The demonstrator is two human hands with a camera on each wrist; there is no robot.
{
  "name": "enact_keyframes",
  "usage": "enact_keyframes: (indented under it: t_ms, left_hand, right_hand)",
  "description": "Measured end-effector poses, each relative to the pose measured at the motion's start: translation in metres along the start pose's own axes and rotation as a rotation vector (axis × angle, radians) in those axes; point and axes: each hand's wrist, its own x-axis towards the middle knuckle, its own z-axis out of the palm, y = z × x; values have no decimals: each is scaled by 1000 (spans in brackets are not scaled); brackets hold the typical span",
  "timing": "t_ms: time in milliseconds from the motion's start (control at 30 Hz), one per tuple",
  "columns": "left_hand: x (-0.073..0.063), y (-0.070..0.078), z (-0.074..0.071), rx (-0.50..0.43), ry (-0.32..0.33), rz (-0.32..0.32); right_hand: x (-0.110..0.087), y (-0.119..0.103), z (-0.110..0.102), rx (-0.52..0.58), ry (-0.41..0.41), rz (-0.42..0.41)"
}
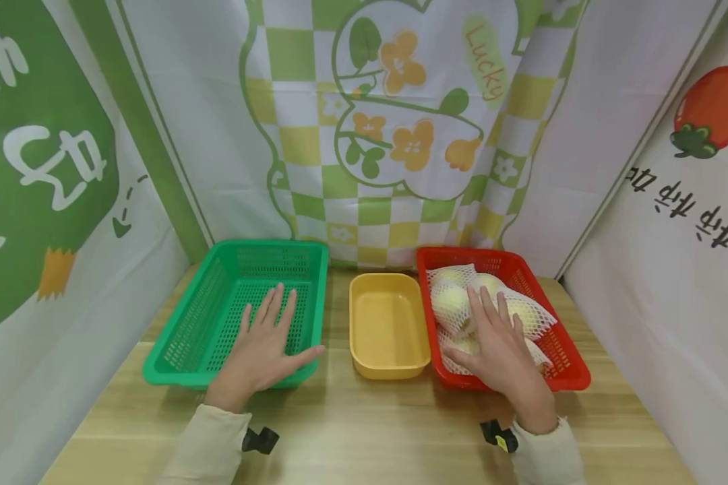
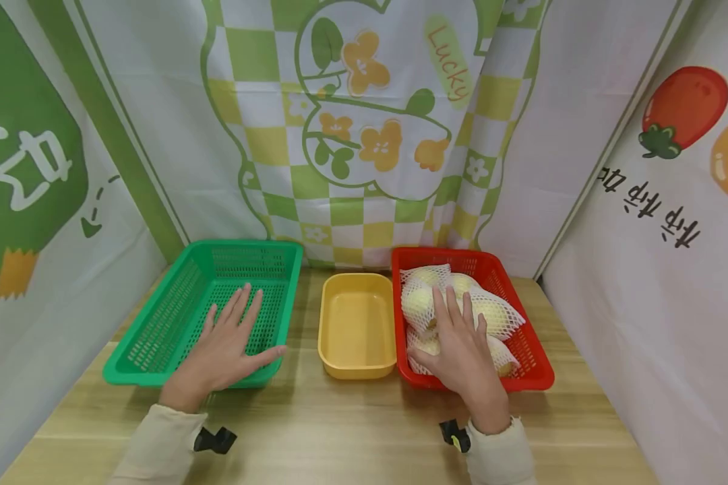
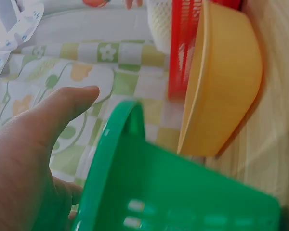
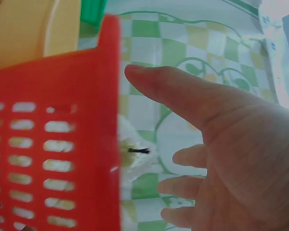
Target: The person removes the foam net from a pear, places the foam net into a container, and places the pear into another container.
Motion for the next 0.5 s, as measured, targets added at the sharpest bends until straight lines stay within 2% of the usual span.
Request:
enact_keyframes:
  t_ms: [233,500]
  left_hand:
    - [2,21,17,-25,-31,91]
    - [0,34,32,-9,-28,163]
  right_hand:
    - [11,7,0,-40,-39,-4]
    - [31,12,-3,-29,-96,-48]
